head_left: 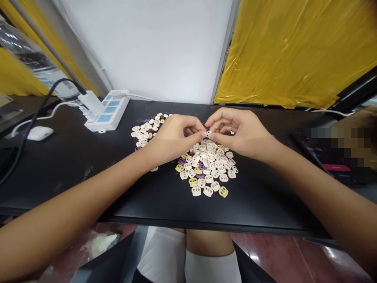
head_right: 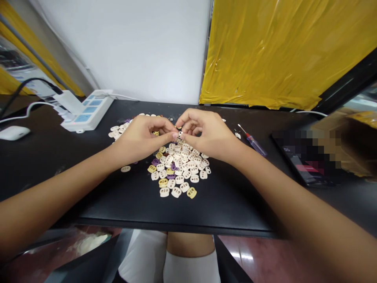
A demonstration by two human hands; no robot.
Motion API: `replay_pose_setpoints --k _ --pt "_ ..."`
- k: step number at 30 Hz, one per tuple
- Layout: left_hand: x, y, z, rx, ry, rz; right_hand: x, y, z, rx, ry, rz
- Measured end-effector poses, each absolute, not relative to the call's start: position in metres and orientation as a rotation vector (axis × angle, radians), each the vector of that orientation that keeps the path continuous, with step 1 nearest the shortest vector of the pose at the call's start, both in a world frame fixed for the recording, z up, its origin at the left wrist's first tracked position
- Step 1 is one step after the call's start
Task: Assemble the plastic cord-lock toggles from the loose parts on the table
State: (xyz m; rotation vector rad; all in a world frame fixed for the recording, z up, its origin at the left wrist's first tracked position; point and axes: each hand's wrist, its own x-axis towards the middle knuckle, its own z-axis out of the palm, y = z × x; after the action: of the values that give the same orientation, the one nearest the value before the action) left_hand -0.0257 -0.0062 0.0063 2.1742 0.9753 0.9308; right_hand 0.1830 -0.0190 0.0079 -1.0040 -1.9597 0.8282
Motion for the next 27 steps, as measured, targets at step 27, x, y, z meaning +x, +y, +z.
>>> replay_pose_setpoints --k 27 --pt "-0.083 0.034 0.028 2.512 1.640 0.223 0.180 -0.017 0.012 -0.983 -1.727 0.900"
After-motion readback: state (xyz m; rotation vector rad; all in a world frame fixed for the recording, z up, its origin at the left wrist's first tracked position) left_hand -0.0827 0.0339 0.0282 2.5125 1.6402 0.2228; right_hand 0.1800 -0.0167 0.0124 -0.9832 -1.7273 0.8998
